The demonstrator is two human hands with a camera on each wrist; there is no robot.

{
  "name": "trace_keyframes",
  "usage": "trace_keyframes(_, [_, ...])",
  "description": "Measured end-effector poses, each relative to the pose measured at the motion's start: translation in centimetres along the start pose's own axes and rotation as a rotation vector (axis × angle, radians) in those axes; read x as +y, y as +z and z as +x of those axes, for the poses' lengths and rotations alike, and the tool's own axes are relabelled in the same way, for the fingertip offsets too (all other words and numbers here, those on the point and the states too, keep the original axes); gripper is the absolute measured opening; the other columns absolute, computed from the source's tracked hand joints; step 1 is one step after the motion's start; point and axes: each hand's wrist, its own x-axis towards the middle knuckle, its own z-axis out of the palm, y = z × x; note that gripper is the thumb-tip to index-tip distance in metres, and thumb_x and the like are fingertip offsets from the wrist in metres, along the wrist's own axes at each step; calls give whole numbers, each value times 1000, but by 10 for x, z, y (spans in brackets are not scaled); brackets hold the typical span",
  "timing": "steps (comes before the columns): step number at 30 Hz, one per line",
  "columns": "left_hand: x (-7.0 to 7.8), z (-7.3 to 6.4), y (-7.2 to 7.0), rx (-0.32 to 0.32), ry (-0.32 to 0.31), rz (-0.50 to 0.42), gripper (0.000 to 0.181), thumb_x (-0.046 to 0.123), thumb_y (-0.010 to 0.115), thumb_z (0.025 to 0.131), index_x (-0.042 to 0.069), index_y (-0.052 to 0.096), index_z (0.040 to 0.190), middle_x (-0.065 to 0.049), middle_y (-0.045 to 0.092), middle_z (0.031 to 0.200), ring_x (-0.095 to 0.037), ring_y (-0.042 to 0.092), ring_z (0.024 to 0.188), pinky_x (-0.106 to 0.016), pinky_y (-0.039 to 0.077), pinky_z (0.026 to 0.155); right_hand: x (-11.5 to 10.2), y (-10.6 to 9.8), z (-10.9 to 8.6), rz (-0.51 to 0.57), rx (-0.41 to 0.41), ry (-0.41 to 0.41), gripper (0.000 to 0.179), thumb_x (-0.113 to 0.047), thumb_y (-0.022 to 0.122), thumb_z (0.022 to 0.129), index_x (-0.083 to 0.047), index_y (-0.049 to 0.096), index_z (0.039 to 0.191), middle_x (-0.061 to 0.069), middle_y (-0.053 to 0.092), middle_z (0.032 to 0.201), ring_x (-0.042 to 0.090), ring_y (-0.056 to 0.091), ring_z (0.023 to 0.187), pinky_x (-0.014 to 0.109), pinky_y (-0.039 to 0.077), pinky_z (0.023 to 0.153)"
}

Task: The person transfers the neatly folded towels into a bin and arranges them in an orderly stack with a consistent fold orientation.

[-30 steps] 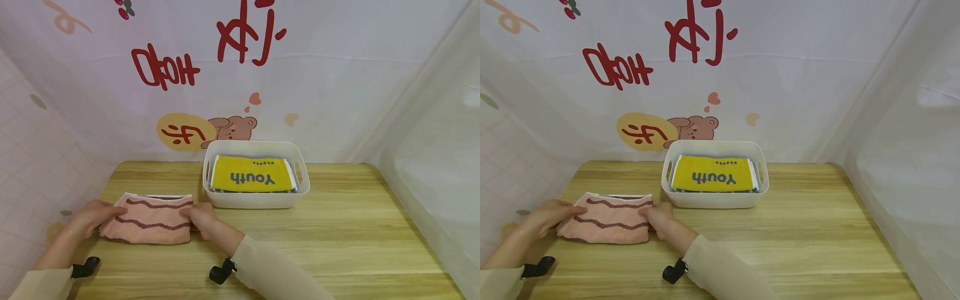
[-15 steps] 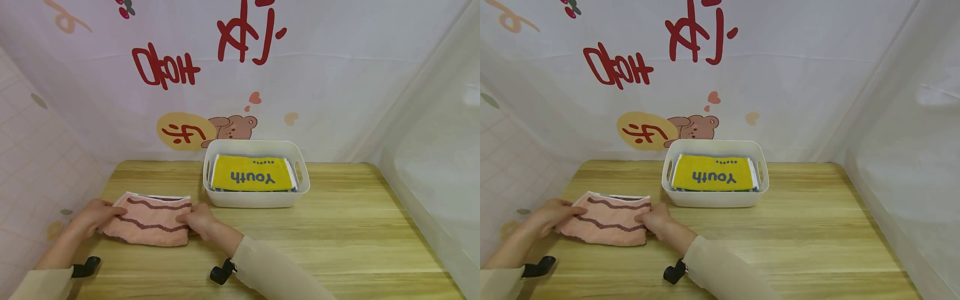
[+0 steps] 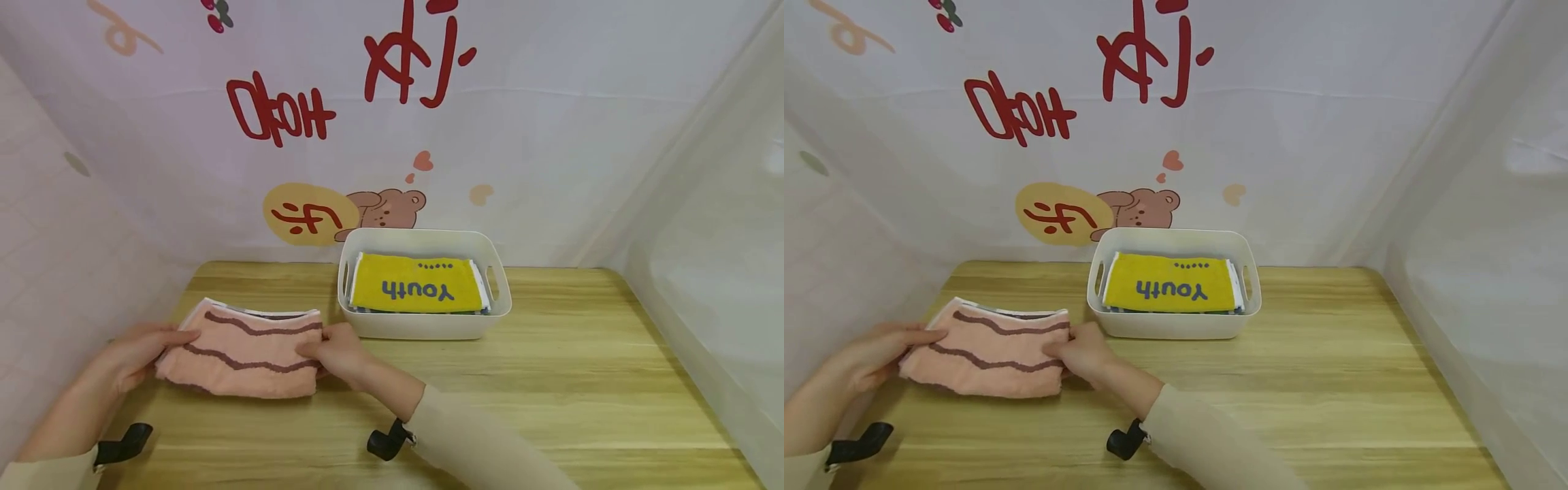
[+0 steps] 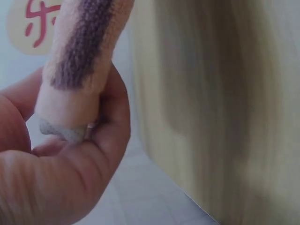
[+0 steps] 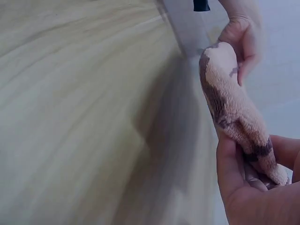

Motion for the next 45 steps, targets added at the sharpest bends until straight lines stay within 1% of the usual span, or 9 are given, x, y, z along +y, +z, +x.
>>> trace_keyframes(3, [7,-4,4,-18,22,-28,21,20,52,111,5,67,108,2,73,91,-12,71,81,-30,60,72,-7,-13,-7,6,-14,-20,15,-16,75,98,-2,75,104,5,76,89,17,73,79,37,64,72])
trace_keyframes(8, [16,-12,6,-46,57,-173,22,16,51,111,14,70,99,1,73,90,-14,72,80,-30,61,70,-25,-30,-18,0,-28,-42,15,-17,75,98,-3,75,103,4,75,91,16,71,77,39,64,75])
trace_keyframes(11, [23,-16,9,-51,93,-213,23,15,52,111,17,72,99,0,74,91,-16,73,80,-32,62,69,-38,-41,-26,4,-13,-56,16,-17,76,98,-1,75,103,6,75,92,16,70,77,38,64,74])
trace_keyframes(17, [44,-19,25,-14,133,-206,20,15,56,109,18,73,101,-1,75,92,-18,75,78,-33,62,67,-60,-66,-37,-5,22,-69,22,-18,74,99,0,75,111,7,75,98,16,71,84,35,63,76])
trace_keyframes(19, [52,-19,32,6,140,-158,16,18,57,109,17,72,103,1,74,94,-17,73,81,-31,61,70,-64,-76,-40,-12,26,-77,23,-18,74,99,0,75,114,8,75,100,17,72,86,36,63,78])
trace_keyframes(24, [74,-9,50,23,168,-43,16,24,61,107,10,65,114,7,71,99,-14,70,89,-28,58,78,-70,-99,-44,-29,47,-101,26,-19,74,99,1,75,116,11,76,103,21,75,86,37,63,79])
trace_keyframes(31, [98,2,74,37,195,-26,15,25,65,105,11,70,108,7,71,97,-13,68,88,-27,57,78,-74,-131,-45,-54,91,-109,28,-20,71,102,0,73,120,11,76,106,21,75,89,37,63,83])
trace_keyframes(36, [115,11,91,27,235,5,29,27,66,104,2,66,117,7,70,99,-12,67,90,-26,56,80,-81,-152,-47,-58,141,-119,28,-18,70,103,3,71,121,11,75,105,18,74,89,35,62,83])
trace_keyframes(45, [146,30,126,34,280,-10,45,23,66,104,-11,55,130,3,68,103,-10,67,88,-24,57,78,-85,-192,-51,-157,232,-142,27,-26,69,103,-1,72,114,5,69,90,16,57,71,27,50,64])
